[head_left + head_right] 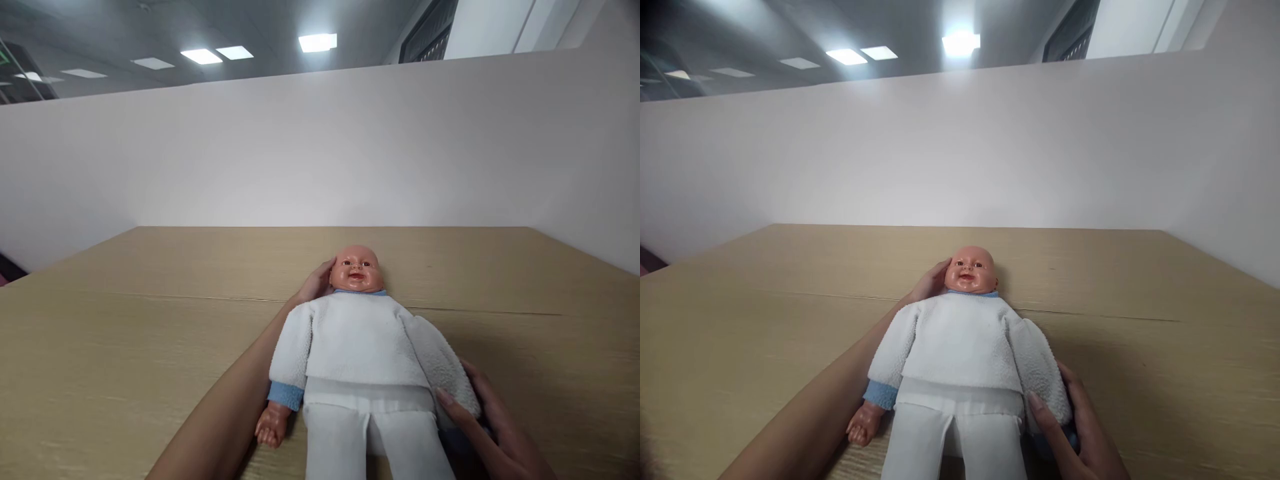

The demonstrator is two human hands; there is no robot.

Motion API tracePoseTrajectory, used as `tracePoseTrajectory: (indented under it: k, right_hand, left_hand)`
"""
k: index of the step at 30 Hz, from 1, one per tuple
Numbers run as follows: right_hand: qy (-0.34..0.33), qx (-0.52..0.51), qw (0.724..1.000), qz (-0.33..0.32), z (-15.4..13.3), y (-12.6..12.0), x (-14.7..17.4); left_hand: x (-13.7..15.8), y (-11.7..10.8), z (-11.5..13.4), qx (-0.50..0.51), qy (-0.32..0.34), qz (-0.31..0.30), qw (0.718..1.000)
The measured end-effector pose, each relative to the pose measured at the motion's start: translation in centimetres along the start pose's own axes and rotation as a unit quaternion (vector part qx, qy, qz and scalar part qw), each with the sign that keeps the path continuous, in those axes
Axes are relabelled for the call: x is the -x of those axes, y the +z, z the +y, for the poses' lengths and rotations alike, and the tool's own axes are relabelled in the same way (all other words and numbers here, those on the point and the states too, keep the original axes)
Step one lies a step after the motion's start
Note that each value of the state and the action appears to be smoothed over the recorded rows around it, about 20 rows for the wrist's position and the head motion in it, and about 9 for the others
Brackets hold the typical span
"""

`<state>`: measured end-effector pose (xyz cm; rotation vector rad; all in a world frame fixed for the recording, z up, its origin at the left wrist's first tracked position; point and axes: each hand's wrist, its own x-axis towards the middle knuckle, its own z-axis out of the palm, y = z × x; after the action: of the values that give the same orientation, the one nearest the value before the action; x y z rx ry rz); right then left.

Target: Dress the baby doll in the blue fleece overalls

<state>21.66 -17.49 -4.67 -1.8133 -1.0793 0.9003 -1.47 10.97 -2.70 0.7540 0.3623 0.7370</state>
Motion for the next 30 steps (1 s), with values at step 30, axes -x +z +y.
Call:
tracePoseTrajectory:
  k: [30]
  right_hand:
    - [0.003, 0.008, 1.000, 0.004, 0.39, -0.30, -0.18]
  left_hand:
    - [0.32, 0.18, -0.03, -0.028, -0.005, -0.018, 0.999]
